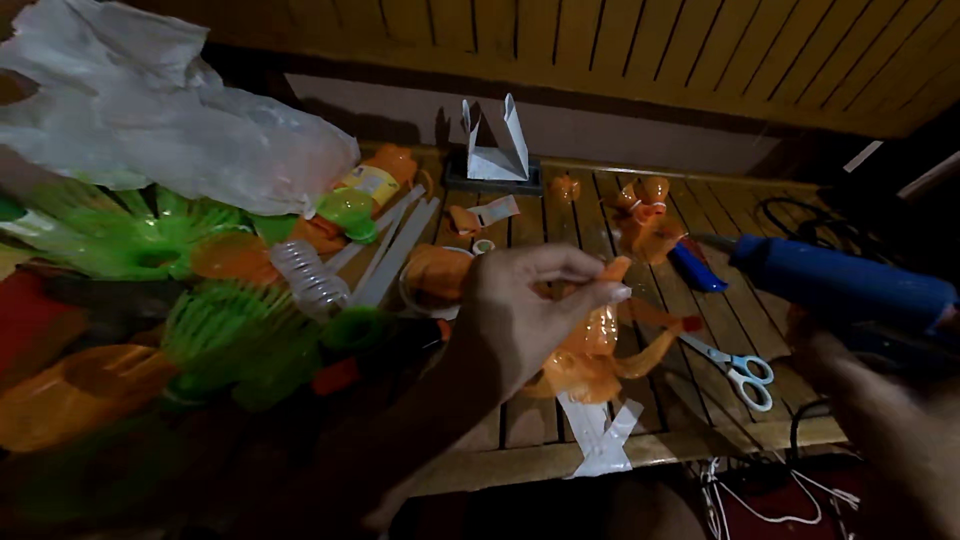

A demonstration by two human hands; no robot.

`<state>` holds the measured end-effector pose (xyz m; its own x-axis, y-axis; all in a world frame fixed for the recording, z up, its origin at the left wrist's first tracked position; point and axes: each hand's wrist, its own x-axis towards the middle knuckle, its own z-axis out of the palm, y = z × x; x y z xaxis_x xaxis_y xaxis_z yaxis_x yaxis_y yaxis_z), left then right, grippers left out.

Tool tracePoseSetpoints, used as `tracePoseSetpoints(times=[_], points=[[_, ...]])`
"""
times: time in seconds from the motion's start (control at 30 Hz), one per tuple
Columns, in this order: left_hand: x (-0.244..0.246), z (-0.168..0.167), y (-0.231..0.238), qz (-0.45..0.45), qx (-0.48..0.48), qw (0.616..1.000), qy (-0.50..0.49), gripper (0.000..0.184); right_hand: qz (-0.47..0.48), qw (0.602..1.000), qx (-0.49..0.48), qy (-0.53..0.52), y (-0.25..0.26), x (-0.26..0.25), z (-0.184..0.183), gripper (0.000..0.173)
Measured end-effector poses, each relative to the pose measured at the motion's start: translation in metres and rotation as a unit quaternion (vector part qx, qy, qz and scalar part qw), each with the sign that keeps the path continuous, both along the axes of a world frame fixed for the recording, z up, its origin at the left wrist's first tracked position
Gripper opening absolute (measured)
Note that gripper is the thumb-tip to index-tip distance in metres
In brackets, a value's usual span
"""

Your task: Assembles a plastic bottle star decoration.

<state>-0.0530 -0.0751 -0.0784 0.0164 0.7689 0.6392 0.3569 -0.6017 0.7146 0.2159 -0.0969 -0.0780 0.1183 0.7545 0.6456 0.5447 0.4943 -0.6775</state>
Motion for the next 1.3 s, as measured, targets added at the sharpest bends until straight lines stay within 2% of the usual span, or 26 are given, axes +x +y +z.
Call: tracePoseSetpoints(times=[0.07,0.13,0.23,0.3,0.43,0.63,1.3], points=[[-0.001,-0.002,0.001,0.046,0.163,0.983,0.071,0.010,0.019,0.998,-0.019,0.049,-0.007,0.009,0.004,0.023],[-0.004,-0.005,0.001,0.079,0.293,0.941,0.152,0.011,0.063,0.997,-0.023,0.042,-0.024,0.013,0.008,0.017],[-0.006,-0.009,-0.003,0.128,0.401,0.870,0.254,0.012,0.145,0.989,-0.016,-0.021,-0.046,0.016,0.006,0.019],[-0.005,-0.011,-0.007,0.145,0.431,0.845,0.283,0.014,0.161,0.986,-0.014,-0.033,-0.052,0.013,0.005,0.018],[-0.004,-0.013,-0.008,0.152,0.462,0.816,0.313,0.014,0.156,0.986,0.010,-0.054,-0.052,0.009,0.006,0.023],[-0.004,-0.009,-0.010,0.134,0.471,0.811,0.319,0.017,0.142,0.983,0.041,-0.111,-0.046,0.012,0.002,0.022],[-0.005,-0.007,-0.011,0.123,0.479,0.800,0.339,0.018,0.144,0.982,0.037,-0.119,-0.050,0.016,0.006,0.025]])
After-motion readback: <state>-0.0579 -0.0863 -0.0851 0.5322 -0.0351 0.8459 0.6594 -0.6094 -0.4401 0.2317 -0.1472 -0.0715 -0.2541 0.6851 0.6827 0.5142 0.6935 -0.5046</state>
